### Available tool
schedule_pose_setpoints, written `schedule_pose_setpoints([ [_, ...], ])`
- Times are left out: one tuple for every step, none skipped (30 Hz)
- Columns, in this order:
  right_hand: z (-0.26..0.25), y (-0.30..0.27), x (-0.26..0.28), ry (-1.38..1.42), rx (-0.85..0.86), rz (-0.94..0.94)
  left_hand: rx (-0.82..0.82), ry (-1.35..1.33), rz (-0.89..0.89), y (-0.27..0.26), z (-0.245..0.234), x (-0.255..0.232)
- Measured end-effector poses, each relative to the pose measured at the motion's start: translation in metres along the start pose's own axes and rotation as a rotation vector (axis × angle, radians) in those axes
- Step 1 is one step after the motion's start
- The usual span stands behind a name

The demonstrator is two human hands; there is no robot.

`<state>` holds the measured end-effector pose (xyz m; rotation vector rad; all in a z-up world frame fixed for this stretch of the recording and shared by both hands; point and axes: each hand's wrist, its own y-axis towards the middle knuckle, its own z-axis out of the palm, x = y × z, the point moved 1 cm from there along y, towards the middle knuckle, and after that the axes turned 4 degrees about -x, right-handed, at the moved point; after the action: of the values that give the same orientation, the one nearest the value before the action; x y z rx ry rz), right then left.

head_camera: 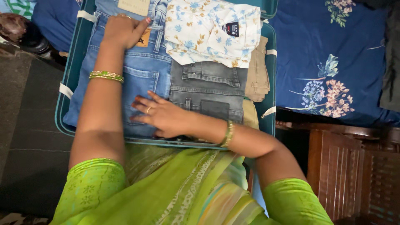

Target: The person places folded clothes including jeans and a patterned shirt into a suitcase, smoothing them down and organizing the layers by hand.

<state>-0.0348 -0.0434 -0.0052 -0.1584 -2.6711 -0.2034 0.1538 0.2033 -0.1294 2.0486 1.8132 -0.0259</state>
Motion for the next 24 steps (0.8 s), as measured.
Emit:
schedule_pose_setpoints([
  [0.010, 0.005, -0.001, -0.167, 0.082, -0.016, -0.021, 0.033, -0.012, -0.001, 0.001, -0.002],
  [0.017, 0.007, -0.002, -0.335, 0.164, -0.033, -0.042, 0.065, -0.023, -0.002, 0.001, -0.004],
  [0.021, 0.008, -0.002, -0.336, 0.165, -0.038, -0.045, 0.068, -0.027, -0.003, 0.000, -0.005],
  [0.024, 0.008, -0.001, -0.349, 0.198, -0.009, -0.101, 0.061, -0.013, -0.004, -0.001, -0.006],
  [0.027, 0.008, 0.000, -0.359, 0.232, 0.025, -0.153, 0.051, 0.003, -0.007, -0.002, -0.009],
  [0.028, 0.007, -0.001, -0.357, 0.233, 0.024, -0.152, 0.051, 0.001, -0.008, -0.004, -0.011],
  [0.027, 0.006, -0.002, -0.350, 0.219, 0.006, -0.099, 0.015, -0.037, -0.005, -0.007, -0.011],
  [0.026, 0.006, -0.003, -0.342, 0.205, -0.013, -0.046, -0.022, -0.075, -0.004, -0.010, -0.012],
  [0.026, 0.006, -0.005, -0.345, 0.205, -0.011, -0.049, -0.023, -0.072, -0.003, -0.014, -0.015],
  [0.026, 0.006, -0.007, -0.323, 0.201, -0.010, -0.101, -0.037, -0.069, -0.003, -0.018, -0.016],
  [0.029, 0.006, -0.007, -0.295, 0.199, -0.013, -0.150, -0.051, -0.072, -0.007, -0.022, -0.018],
  [0.032, 0.005, -0.009, -0.293, 0.201, -0.014, -0.149, -0.051, -0.075, -0.008, -0.025, -0.019],
  [0.034, 0.004, -0.012, -0.244, 0.141, -0.009, -0.158, -0.076, -0.071, -0.008, -0.029, -0.018],
  [0.036, 0.002, -0.014, -0.194, 0.082, -0.003, -0.167, -0.100, -0.068, -0.008, -0.033, -0.018],
  [0.039, 0.001, -0.016, -0.193, 0.085, -0.006, -0.167, -0.100, -0.072, -0.008, -0.035, -0.016],
  [0.040, 0.000, -0.018, -0.156, 0.044, -0.004, -0.155, -0.061, -0.045, -0.005, -0.038, -0.015],
  [0.040, -0.001, -0.020, -0.121, 0.000, 0.002, -0.141, -0.023, -0.014, -0.003, -0.038, -0.013],
  [0.039, -0.002, -0.021, -0.122, 0.000, 0.003, -0.141, -0.024, -0.013, -0.002, -0.036, -0.012],
  [0.034, -0.004, -0.023, -0.181, -0.129, 0.011, -0.112, -0.039, -0.037, -0.001, -0.033, -0.010],
  [0.029, -0.005, -0.024, -0.240, -0.259, 0.017, -0.083, -0.054, -0.061, 0.000, -0.029, -0.008],
  [0.022, -0.006, -0.027, -0.240, -0.258, 0.017, -0.084, -0.054, -0.062, 0.000, -0.022, -0.009],
  [0.013, -0.006, -0.033, -0.305, -0.312, 0.136, -0.086, -0.070, -0.069, -0.002, -0.014, -0.011],
  [0.004, -0.006, -0.038, -0.366, -0.367, 0.254, -0.085, -0.085, -0.077, -0.004, -0.009, -0.010],
  [-0.003, -0.004, -0.043, -0.363, -0.366, 0.253, -0.083, -0.084, -0.079, -0.006, -0.006, -0.008],
])
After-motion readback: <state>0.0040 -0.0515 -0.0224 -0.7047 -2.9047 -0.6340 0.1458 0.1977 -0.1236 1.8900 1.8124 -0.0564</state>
